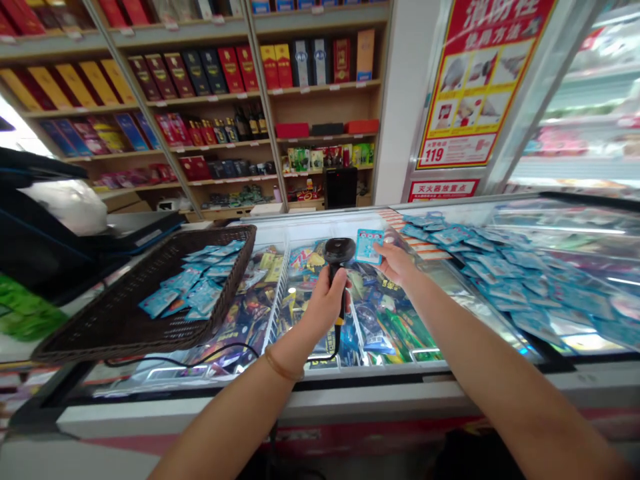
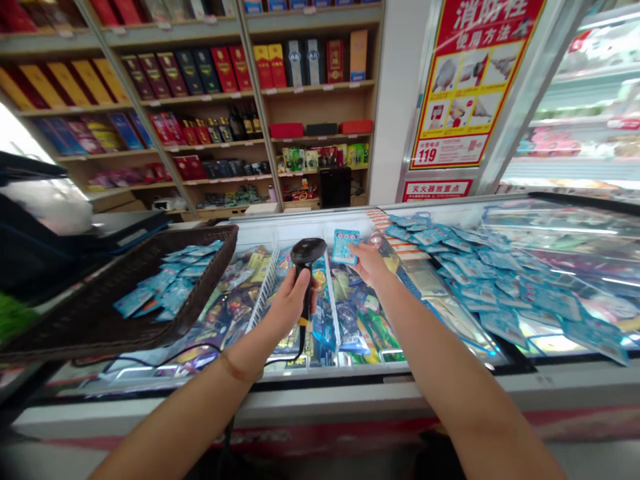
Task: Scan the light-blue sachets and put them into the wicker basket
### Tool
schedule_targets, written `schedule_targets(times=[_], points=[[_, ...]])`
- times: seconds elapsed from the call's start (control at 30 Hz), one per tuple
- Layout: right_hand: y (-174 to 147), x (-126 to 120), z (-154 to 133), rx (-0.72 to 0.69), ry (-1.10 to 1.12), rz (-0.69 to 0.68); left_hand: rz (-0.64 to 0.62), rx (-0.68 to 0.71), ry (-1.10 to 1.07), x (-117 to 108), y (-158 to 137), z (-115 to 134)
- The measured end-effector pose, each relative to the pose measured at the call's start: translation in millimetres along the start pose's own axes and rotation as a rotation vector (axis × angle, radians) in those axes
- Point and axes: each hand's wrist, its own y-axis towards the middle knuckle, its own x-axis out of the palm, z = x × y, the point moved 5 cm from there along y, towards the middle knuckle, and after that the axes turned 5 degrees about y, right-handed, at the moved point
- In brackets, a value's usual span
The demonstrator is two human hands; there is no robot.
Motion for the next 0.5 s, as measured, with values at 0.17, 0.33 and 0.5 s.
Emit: schedule_targets(times=[0.17,0.33,0.5], points=[[8.9,19.1,9.4,0.064,-0.051,0.045,0.238,-0.031,0.007,-54.5,1.0,51.7],[10.5,97.2,19.4,0.119,-0.087,-0.027,0.498,0.036,-0.032,-138.1,-10.4,109.3],[-4.1,204.5,49.9,0.226,-0.185,-0.143,0.709,0.064,-0.051,-214.4,-39.4,124.5]])
